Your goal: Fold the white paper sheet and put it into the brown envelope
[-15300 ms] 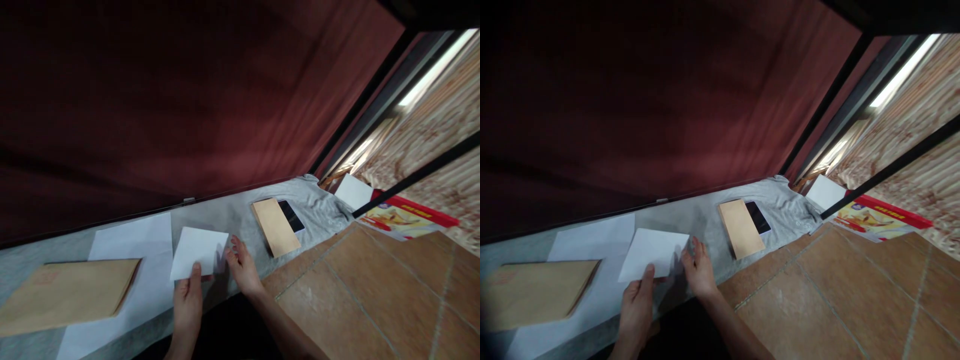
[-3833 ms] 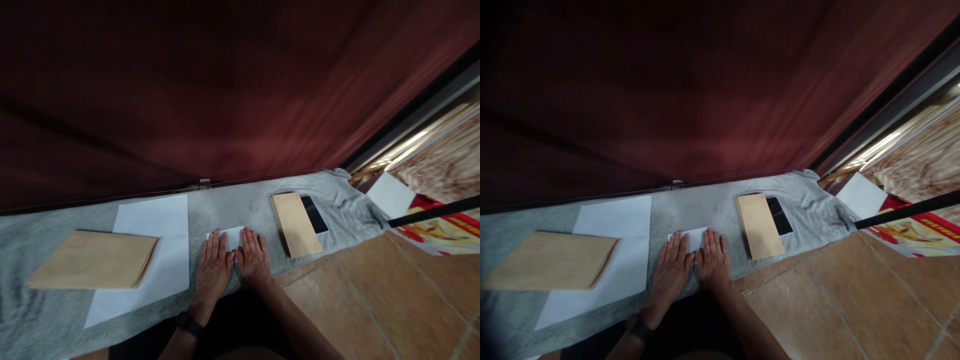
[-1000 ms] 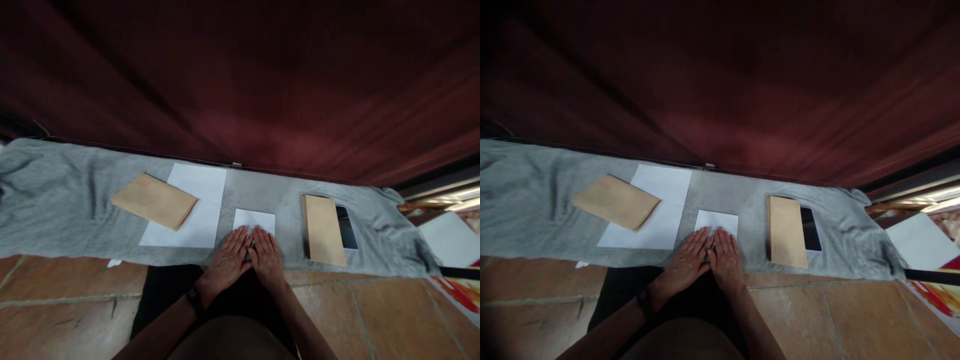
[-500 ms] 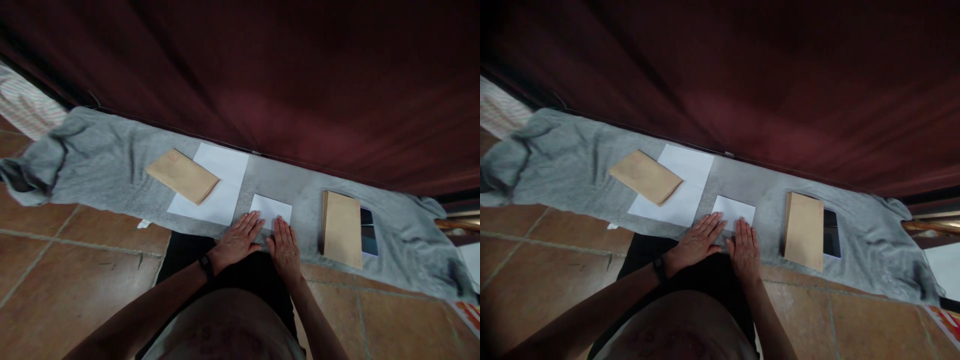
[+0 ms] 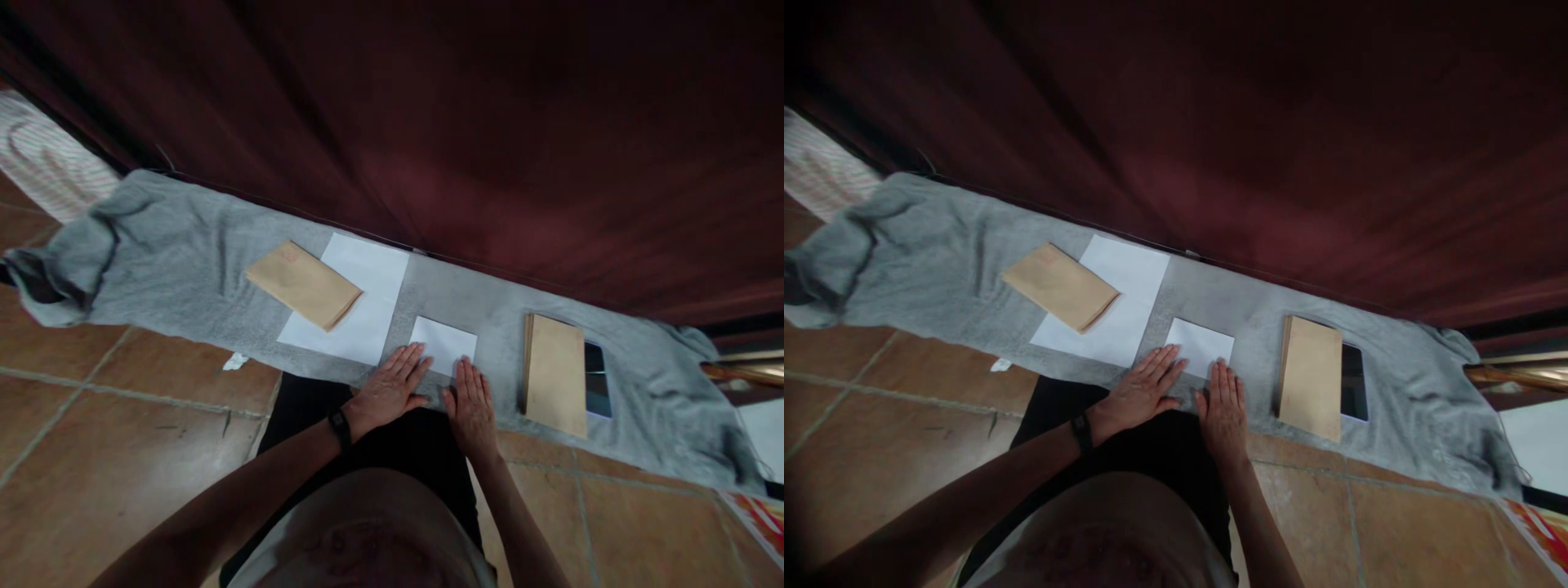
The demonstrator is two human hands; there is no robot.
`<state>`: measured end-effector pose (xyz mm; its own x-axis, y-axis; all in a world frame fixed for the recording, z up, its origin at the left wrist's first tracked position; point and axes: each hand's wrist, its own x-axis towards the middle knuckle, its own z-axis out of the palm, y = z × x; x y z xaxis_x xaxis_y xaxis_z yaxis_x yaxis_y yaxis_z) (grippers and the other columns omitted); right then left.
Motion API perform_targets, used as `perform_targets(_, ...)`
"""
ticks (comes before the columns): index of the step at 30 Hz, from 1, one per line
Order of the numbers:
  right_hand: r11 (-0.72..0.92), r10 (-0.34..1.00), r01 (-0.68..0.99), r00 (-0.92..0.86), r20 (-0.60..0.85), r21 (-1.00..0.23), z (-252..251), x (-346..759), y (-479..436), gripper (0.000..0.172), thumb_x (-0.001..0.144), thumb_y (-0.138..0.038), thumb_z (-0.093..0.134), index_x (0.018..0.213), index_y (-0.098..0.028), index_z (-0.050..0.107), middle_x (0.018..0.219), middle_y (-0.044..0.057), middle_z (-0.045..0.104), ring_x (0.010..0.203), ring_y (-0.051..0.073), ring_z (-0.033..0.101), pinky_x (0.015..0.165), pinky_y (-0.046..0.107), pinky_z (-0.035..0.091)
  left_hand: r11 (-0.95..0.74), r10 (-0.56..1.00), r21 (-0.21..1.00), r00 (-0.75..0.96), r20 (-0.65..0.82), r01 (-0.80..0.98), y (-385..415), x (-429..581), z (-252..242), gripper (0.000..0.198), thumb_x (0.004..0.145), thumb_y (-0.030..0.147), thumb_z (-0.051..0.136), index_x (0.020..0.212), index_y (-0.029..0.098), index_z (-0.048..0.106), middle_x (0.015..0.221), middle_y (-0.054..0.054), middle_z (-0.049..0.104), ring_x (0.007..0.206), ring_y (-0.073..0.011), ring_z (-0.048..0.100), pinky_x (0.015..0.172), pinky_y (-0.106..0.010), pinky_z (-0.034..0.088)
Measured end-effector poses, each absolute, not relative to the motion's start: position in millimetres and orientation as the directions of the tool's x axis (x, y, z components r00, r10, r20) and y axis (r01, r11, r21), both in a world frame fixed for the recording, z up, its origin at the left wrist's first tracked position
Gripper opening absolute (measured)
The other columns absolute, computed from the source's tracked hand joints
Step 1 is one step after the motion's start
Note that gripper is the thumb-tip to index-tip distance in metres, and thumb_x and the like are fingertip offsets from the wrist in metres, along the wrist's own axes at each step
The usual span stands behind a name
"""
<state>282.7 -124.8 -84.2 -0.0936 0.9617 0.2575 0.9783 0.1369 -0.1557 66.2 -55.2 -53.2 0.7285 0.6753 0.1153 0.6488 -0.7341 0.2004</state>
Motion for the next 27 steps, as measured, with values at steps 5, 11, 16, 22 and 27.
perform_targets(5, 0.128, 0.958, 0.982, -0.086, 0.275, -0.138, -84, 284, -126, 0.064, 0.108, -0.040, 0.036, 0.162, -0.011, 0.018, 0.161, 0.018, 0.037, 0.149, 0.029, 0.035, 0.120, 0.050, 0.031, -0.731, 0.683, 0.166, 0.705, 0.194, 0.662, -55, 62, -61, 0.078, 0.097, 0.056, 0.053, 0.155, 0.008, 0.032, 0.164, -0.021, 0.028, 0.155, -0.0297, 0.020, 0.126, -0.047, 0.025)
perform_targets(11, 0.081, 0.943, 0.979, -0.014, 0.334, -0.186, -80, 282, -114, 0.062, 0.108, -0.030, 0.035, 0.163, -0.016, 0.012, 0.160, 0.016, 0.039, 0.149, 0.028, 0.037, 0.120, 0.052, 0.033, -0.709, 0.700, 0.141, 0.668, 0.253, 0.691, -53, 62, -70, 0.074, 0.099, 0.050, 0.049, 0.156, 0.007, 0.030, 0.161, -0.021, 0.036, 0.152, -0.0308, 0.029, 0.124, -0.051, 0.029)
perform_targets(16, 0.071, 0.941, 0.968, 0.015, 0.338, -0.241, -78, 271, -84, 0.061, 0.105, -0.024, 0.034, 0.163, -0.019, 0.014, 0.161, 0.013, 0.039, 0.149, 0.027, 0.037, 0.119, 0.052, 0.036, -0.681, 0.726, 0.219, 0.608, 0.322, 0.698, -37, 88, -66, 0.062, 0.104, 0.032, 0.036, 0.159, 0.010, 0.023, 0.160, -0.017, 0.039, 0.151, -0.0276, 0.032, 0.123, -0.050, 0.033)
perform_targets(22, 0.056, 0.970, 0.981, -0.009, 0.242, -0.188, -82, 256, -55, 0.062, 0.100, -0.016, 0.039, 0.161, -0.015, 0.025, 0.161, 0.011, 0.039, 0.150, 0.022, 0.033, 0.124, 0.044, 0.028, -0.699, 0.714, 0.263, 0.627, 0.310, 0.665, -2, 119, -73, 0.061, 0.104, 0.040, 0.035, 0.156, 0.007, 0.031, 0.159, -0.019, 0.040, 0.151, -0.0277, 0.032, 0.121, -0.048, 0.035)
perform_targets(27, 0.001, 0.966, 0.985, 0.045, 0.255, -0.175, -87, 250, -52, 0.056, 0.105, -0.027, 0.041, 0.159, -0.016, 0.031, 0.162, 0.012, 0.037, 0.151, 0.025, 0.031, 0.122, 0.047, 0.028, -0.699, 0.713, 0.242, 0.630, 0.307, 0.673, 7, 116, -83, 0.068, 0.103, 0.047, 0.035, 0.158, 0.009, 0.026, 0.161, -0.019, 0.037, 0.151, -0.0276, 0.032, 0.122, -0.050, 0.031)
